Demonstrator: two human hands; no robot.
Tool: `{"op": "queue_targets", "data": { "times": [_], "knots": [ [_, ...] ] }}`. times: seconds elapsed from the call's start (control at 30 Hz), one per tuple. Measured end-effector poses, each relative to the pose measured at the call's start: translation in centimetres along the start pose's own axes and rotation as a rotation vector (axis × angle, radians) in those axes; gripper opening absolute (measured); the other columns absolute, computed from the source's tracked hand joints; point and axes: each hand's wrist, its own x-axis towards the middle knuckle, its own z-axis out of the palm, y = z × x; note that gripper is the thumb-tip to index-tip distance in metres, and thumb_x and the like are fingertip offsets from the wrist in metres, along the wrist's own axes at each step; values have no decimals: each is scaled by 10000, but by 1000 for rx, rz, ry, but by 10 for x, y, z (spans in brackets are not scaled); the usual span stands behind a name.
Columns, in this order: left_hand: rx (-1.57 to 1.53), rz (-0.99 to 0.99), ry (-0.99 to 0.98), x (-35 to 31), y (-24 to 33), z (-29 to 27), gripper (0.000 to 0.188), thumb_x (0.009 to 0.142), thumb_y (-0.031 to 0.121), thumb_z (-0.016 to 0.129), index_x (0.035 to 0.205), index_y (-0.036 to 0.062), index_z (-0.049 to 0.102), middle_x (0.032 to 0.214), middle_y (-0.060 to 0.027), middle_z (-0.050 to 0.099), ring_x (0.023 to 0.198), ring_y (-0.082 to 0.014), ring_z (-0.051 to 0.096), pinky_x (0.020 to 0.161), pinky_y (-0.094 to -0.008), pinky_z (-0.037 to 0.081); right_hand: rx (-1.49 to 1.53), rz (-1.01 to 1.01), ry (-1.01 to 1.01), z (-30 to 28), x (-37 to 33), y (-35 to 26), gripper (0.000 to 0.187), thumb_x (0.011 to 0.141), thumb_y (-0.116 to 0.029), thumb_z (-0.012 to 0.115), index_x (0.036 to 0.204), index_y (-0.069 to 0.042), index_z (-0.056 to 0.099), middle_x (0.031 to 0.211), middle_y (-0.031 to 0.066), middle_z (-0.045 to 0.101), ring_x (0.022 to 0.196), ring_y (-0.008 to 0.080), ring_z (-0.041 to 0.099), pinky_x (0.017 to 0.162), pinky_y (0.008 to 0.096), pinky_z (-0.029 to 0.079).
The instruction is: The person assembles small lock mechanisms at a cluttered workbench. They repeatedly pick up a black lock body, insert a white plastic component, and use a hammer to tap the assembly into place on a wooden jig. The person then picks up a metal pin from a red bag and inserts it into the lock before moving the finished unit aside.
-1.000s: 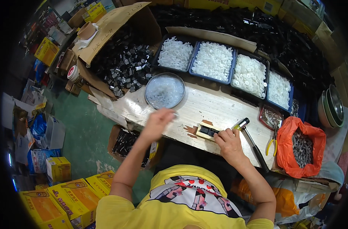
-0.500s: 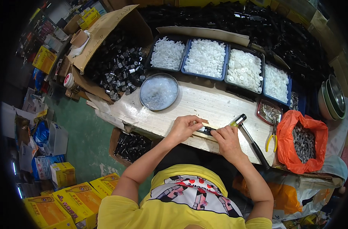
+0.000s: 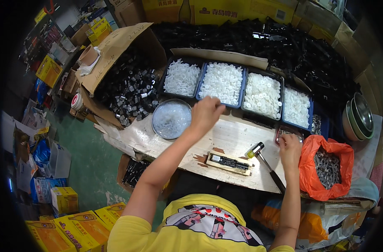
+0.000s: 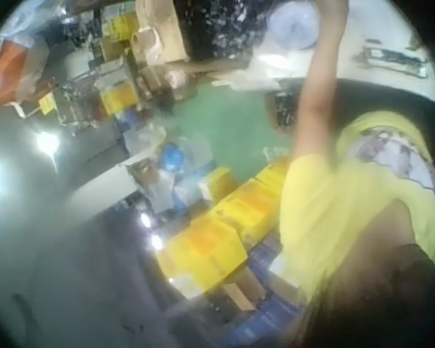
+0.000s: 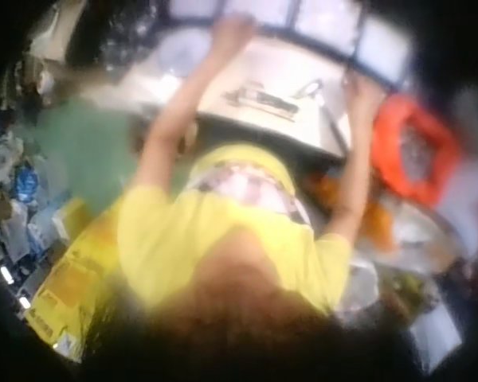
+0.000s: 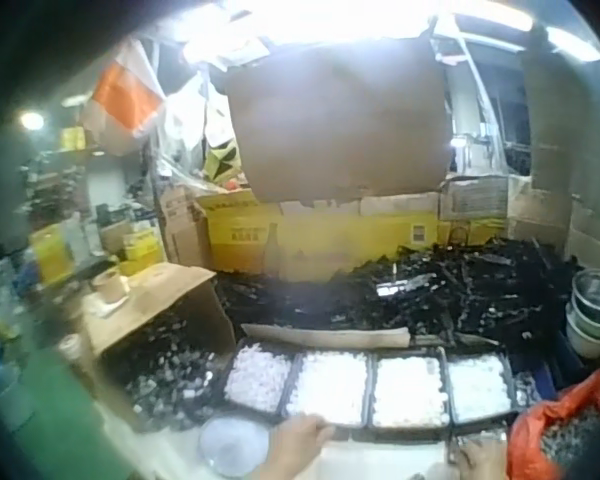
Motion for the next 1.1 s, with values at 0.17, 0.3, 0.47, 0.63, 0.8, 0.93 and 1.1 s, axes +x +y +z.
{"op": "queue_targets", "data": {
  "times": [0.17,0.3,0.47,0.63,0.8,0.93,1.1],
  "knots": [
    [236,-140,-2,71,7,19,276,737,254,674,865,16,623,811,-186,624,814,-329,608,685,-416,472,-331,156,-175,1,17,21,132,754,-139,598,852,-52,612,867,129,591,877,315,545,745,463,392],
    [192,-127,-74,91,-11,29,238,726,218,673,807,-1,630,809,-211,630,798,-365,612,692,-441,482,-341,131,-200,16,24,29,108,745,-117,599,831,-53,617,853,127,608,852,312,560,731,454,382],
    [-157,-91,-127,94,-28,17,181,699,123,688,811,-17,662,782,-182,644,686,-306,643,591,-416,516,-240,110,-161,12,17,33,78,728,-63,554,787,-62,605,839,108,600,846,292,556,748,447,359],
    [-630,-281,-141,85,-25,2,207,708,15,678,905,-41,650,681,-78,612,538,-131,577,448,-246,469,-130,112,-56,13,11,45,43,746,-68,569,772,-88,598,821,77,589,867,274,540,769,445,335],
    [-543,-288,-102,81,-27,0,227,733,40,661,947,-31,644,670,-64,601,527,-118,564,439,-242,451,6,142,-20,8,8,51,48,750,-89,599,797,-81,602,804,67,585,843,259,537,739,421,334],
    [-104,-19,39,79,-31,4,264,704,75,668,947,-25,644,669,-108,610,565,-163,580,534,-288,479,-211,56,22,6,5,48,34,752,-88,598,785,-86,589,800,53,569,844,242,525,727,407,314],
    [6,203,150,76,-39,7,233,677,79,674,878,-35,648,649,-145,600,581,-197,573,577,-303,474,-263,-34,61,1,6,41,44,745,-83,610,781,-87,585,784,38,557,824,229,513,724,391,297]
  ]
}}
